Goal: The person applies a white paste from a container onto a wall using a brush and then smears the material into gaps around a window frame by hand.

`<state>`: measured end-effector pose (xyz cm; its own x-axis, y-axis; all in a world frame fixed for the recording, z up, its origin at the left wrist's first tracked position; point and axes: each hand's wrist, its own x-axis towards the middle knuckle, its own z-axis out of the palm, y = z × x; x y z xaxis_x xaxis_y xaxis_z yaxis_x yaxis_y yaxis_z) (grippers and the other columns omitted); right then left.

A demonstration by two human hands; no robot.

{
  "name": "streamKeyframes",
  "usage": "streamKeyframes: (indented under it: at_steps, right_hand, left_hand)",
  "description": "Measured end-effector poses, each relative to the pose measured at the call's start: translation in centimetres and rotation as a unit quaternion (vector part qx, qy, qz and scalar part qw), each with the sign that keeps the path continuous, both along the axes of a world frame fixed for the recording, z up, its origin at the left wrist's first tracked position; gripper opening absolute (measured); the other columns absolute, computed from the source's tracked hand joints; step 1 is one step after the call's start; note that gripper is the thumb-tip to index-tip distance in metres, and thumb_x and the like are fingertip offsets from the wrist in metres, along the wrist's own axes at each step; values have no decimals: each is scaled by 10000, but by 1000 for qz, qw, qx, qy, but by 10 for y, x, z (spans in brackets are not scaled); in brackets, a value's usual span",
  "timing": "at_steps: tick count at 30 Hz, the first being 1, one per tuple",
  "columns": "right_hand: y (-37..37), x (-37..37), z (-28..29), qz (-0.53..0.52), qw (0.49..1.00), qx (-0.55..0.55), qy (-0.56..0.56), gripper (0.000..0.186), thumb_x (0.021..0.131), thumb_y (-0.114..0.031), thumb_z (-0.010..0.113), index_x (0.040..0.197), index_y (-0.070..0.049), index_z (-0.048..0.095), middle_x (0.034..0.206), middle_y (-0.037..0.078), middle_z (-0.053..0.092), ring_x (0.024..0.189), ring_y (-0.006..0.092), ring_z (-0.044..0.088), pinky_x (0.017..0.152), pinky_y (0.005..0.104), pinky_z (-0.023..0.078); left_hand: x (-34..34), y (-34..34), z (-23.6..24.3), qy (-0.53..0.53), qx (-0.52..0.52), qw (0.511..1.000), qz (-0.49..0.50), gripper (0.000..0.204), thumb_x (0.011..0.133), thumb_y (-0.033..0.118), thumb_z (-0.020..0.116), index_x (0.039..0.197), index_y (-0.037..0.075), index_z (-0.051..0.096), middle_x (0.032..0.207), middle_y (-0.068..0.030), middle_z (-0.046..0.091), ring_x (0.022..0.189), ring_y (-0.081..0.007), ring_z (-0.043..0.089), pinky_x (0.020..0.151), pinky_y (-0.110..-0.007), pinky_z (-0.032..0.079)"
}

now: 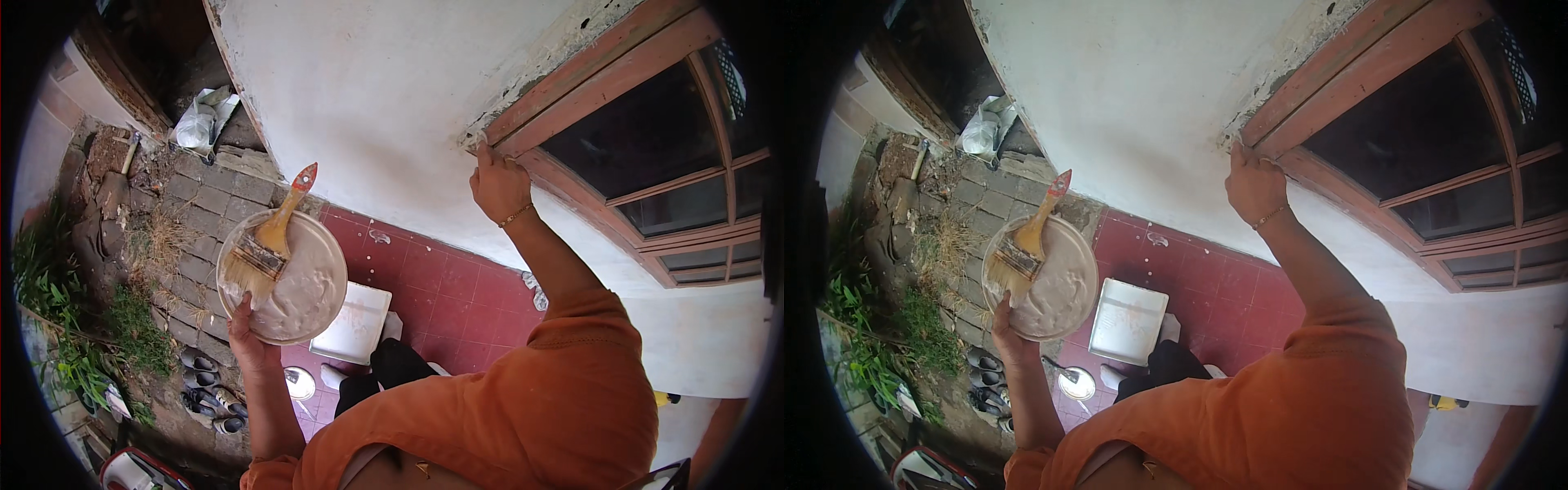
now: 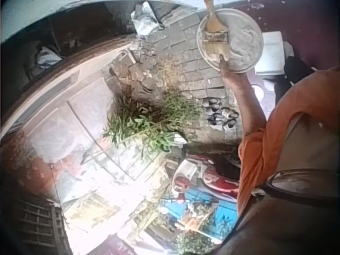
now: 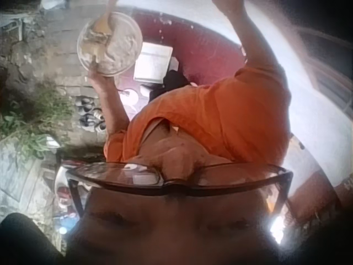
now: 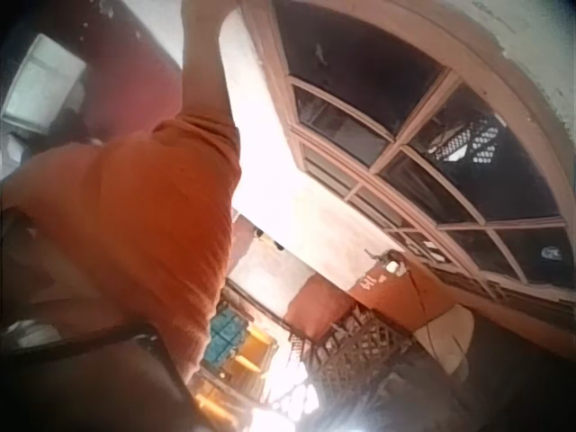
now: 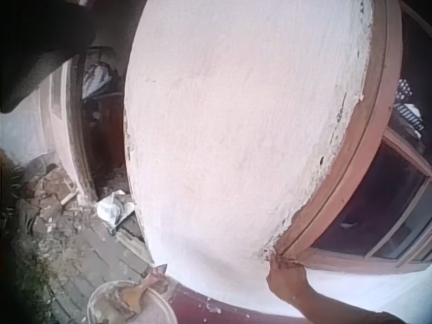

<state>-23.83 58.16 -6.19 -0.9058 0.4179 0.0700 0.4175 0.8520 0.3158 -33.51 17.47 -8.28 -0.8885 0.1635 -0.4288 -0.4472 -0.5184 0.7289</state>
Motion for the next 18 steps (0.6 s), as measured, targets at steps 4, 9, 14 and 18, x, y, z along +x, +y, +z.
streamKeyframes:
  at_steps: [4,9,14,18]
  right_hand:
    - [-6,-13,-12,-35,985,-61,155,576,789,-175,562,1288,47,382,913,201,637,750,308,643,657,410,528]
    - [10,-38,-70,-113,982,-52,144,715,810,-204,568,1362,85,217,825,192,647,730,324,644,648,410,519]
    - [-7,-27,-76,-164,976,-144,-7,752,787,-144,524,1412,45,152,827,190,658,722,315,645,668,426,514]
    - [-8,-14,-33,-93,985,-82,117,680,797,-180,554,1363,40,249,755,166,647,702,310,647,583,417,517]
  left_hand:
    - [-2,-5,0,-5,20,1000,-4,476,781,159,632,1173,-83,509,1135,-163,583,1005,-269,593,901,-390,470]
    - [-5,-3,7,-7,27,999,-20,483,781,154,630,1178,-90,504,1143,-165,580,1032,-277,579,921,-399,455]
    - [-7,-8,4,5,34,999,-30,494,777,149,635,1189,-85,495,1144,-165,579,1028,-277,581,917,-399,457]
    - [-3,-11,10,2,19,1000,-20,508,775,153,641,1204,-72,488,1147,-161,576,1027,-280,580,920,-402,455]
